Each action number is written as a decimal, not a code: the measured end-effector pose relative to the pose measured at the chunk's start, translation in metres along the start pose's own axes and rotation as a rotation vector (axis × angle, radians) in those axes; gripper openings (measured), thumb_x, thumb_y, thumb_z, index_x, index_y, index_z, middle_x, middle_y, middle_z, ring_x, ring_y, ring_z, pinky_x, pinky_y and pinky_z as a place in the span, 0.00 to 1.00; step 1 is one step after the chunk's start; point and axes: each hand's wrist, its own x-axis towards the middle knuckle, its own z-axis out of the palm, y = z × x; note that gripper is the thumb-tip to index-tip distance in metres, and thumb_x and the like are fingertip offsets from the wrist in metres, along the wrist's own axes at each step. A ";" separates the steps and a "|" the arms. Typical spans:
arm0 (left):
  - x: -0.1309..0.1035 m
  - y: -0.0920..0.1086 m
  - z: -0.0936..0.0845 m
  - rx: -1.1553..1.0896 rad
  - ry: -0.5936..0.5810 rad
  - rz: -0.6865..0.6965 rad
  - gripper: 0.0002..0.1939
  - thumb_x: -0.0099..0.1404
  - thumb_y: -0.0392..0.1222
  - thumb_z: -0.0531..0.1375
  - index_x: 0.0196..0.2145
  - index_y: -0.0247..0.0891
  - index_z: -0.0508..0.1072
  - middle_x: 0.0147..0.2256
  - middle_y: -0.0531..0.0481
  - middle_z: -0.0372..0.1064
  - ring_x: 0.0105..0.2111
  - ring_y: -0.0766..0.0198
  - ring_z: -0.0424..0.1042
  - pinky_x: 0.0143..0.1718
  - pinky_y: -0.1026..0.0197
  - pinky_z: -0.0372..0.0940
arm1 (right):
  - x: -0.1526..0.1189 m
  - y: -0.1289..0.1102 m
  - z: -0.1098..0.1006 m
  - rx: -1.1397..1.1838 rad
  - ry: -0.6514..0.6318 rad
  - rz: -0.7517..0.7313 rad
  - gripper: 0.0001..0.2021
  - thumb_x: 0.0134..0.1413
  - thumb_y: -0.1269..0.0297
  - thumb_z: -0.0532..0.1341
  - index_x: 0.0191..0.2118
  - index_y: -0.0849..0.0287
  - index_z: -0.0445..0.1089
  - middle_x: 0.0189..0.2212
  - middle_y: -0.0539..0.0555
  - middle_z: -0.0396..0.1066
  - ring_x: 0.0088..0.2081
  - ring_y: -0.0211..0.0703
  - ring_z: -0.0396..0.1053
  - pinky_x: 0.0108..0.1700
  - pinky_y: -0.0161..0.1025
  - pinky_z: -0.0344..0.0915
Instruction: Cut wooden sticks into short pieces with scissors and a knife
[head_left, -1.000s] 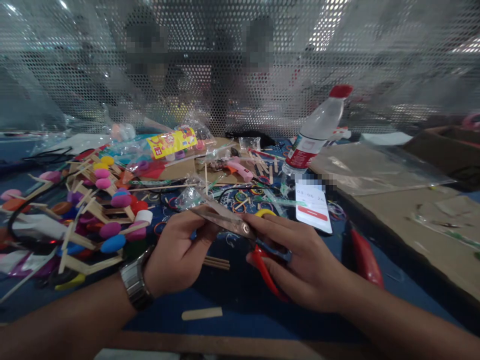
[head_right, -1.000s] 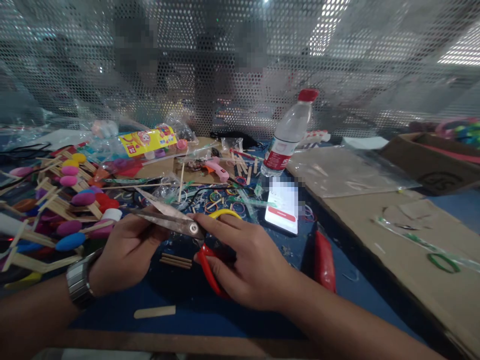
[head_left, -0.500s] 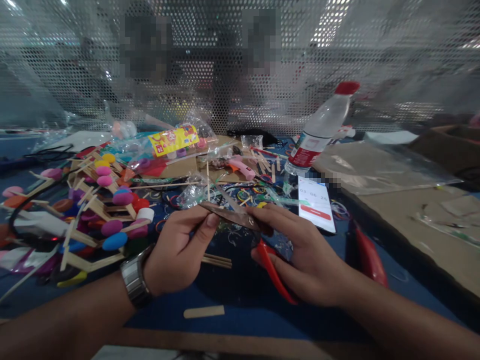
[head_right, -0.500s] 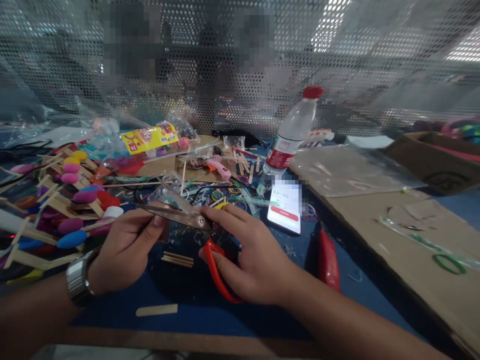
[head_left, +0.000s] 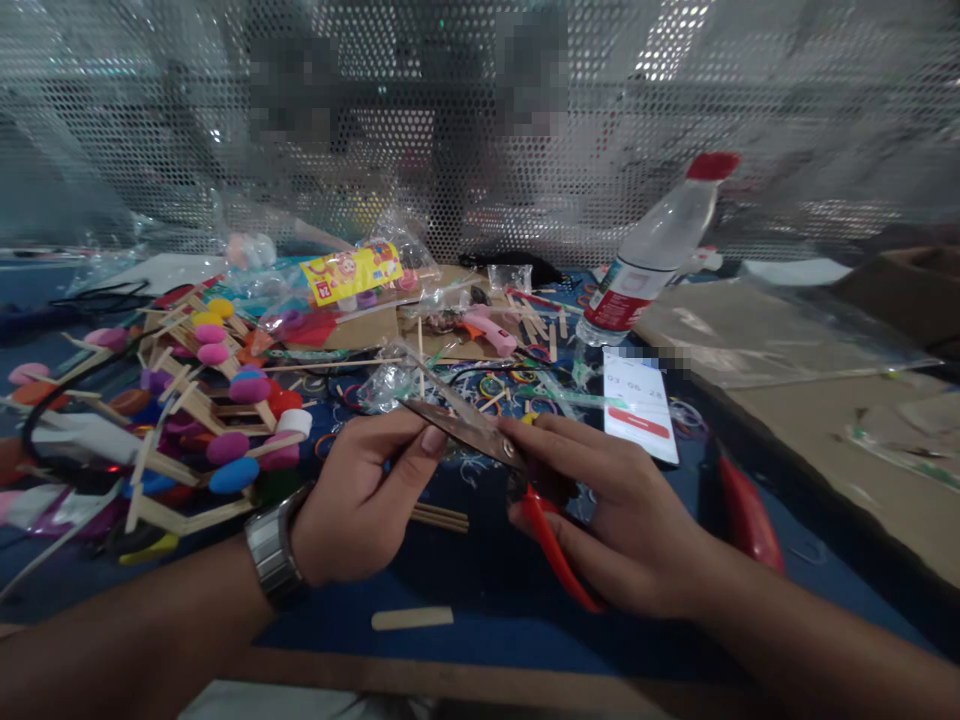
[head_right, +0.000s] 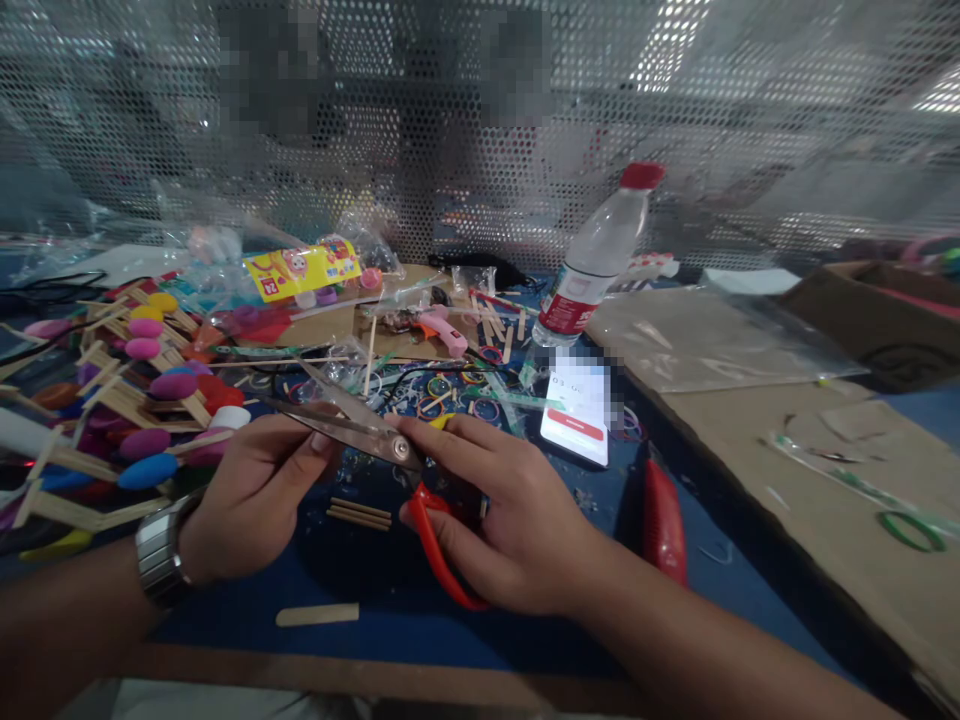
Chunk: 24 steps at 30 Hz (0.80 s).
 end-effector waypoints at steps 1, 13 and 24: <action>0.000 -0.001 0.000 -0.007 -0.002 0.002 0.14 0.74 0.39 0.53 0.41 0.42 0.79 0.29 0.53 0.71 0.27 0.66 0.64 0.31 0.65 0.62 | 0.000 0.000 0.000 -0.001 -0.002 -0.001 0.22 0.60 0.69 0.60 0.61 0.59 0.66 0.32 0.53 0.66 0.29 0.43 0.64 0.30 0.39 0.62; 0.005 0.003 -0.002 -0.019 0.020 0.070 0.14 0.70 0.34 0.54 0.26 0.38 0.71 0.26 0.53 0.67 0.27 0.66 0.66 0.30 0.63 0.62 | -0.001 0.001 -0.001 0.041 -0.035 -0.012 0.24 0.60 0.69 0.60 0.62 0.63 0.65 0.34 0.55 0.69 0.29 0.42 0.66 0.29 0.38 0.63; 0.004 0.002 -0.003 -0.017 -0.010 0.084 0.11 0.71 0.32 0.54 0.31 0.37 0.73 0.31 0.52 0.72 0.31 0.67 0.69 0.34 0.64 0.63 | -0.002 0.001 -0.001 0.049 -0.062 0.006 0.25 0.61 0.69 0.60 0.63 0.61 0.64 0.34 0.56 0.71 0.28 0.43 0.67 0.29 0.40 0.65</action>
